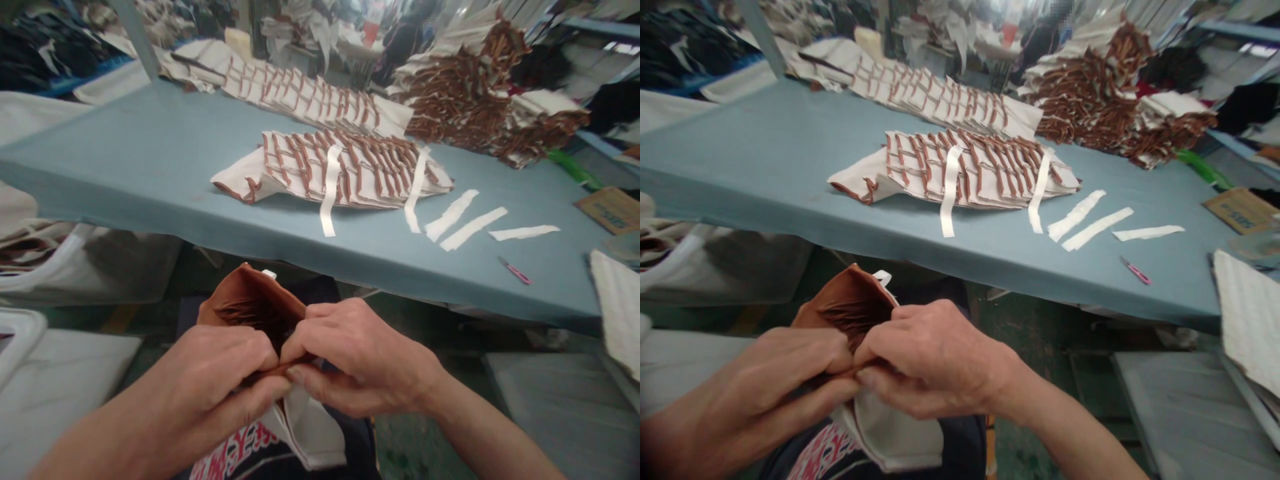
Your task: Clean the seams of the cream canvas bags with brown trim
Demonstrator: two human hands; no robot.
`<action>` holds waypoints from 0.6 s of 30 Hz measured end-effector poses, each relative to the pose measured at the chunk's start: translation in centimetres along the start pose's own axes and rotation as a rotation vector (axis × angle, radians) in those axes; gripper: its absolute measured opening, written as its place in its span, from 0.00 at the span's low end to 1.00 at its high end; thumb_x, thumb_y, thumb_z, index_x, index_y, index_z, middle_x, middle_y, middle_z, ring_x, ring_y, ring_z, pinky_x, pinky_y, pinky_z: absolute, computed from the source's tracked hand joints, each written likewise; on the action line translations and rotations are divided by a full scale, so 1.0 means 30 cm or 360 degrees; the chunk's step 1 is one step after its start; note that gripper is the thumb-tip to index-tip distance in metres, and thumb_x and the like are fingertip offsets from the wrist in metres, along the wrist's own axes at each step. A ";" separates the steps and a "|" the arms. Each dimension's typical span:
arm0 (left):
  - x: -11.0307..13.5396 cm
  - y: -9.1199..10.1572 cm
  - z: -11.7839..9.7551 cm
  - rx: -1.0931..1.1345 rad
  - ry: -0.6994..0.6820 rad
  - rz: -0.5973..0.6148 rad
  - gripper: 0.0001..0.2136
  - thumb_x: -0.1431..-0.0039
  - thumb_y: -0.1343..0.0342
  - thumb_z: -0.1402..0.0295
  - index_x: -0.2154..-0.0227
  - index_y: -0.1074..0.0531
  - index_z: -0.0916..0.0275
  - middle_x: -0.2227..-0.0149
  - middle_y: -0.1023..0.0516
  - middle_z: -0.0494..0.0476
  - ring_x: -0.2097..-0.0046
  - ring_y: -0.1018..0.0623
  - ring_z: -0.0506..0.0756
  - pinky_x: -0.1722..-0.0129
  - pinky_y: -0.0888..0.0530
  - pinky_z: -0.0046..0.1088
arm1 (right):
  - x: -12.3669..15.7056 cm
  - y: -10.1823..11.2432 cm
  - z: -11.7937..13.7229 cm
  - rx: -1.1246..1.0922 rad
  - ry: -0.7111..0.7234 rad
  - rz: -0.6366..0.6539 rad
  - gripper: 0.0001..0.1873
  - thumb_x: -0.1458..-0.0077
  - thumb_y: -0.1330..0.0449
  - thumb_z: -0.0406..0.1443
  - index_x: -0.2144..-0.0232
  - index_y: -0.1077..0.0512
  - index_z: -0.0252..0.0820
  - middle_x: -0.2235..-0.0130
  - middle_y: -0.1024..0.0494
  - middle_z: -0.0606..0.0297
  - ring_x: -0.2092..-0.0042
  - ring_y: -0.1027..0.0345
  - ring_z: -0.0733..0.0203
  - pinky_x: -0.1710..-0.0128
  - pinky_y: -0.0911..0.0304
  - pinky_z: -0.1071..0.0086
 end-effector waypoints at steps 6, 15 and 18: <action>-0.047 -0.001 0.053 0.0290 0.0324 0.0119 0.15 0.23 0.46 0.66 0.69 0.25 0.58 0.72 0.22 0.42 0.71 0.26 0.47 0.69 0.33 0.20 | -0.018 0.000 -0.079 -0.0167 -0.0176 0.0114 0.07 0.28 0.41 0.32 0.60 0.22 0.41 0.66 0.19 0.65 0.65 0.27 0.63 0.63 0.36 0.70; -0.069 0.004 0.092 0.0341 0.0525 0.0066 0.17 0.26 0.46 0.62 0.73 0.26 0.58 0.75 0.25 0.43 0.73 0.28 0.47 0.72 0.32 0.19 | -0.063 0.006 -0.168 -0.0391 -0.0334 0.0188 0.10 0.26 0.40 0.37 0.61 0.22 0.40 0.64 0.19 0.65 0.64 0.29 0.63 0.60 0.38 0.70; -0.055 -0.035 0.109 0.0337 0.0629 0.0031 0.19 0.25 0.48 0.57 0.74 0.27 0.57 0.76 0.26 0.44 0.74 0.28 0.49 0.74 0.33 0.22 | -0.062 0.000 -0.199 -0.0458 -0.0331 0.0130 0.12 0.25 0.38 0.40 0.62 0.23 0.40 0.64 0.21 0.66 0.65 0.31 0.64 0.62 0.39 0.71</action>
Point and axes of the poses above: each hand's wrist, its own x-axis away from the middle knuckle, its own y-axis out of the back of the hand, z = x × y, the point moved 2 cm from there along -x, towards the middle knuckle
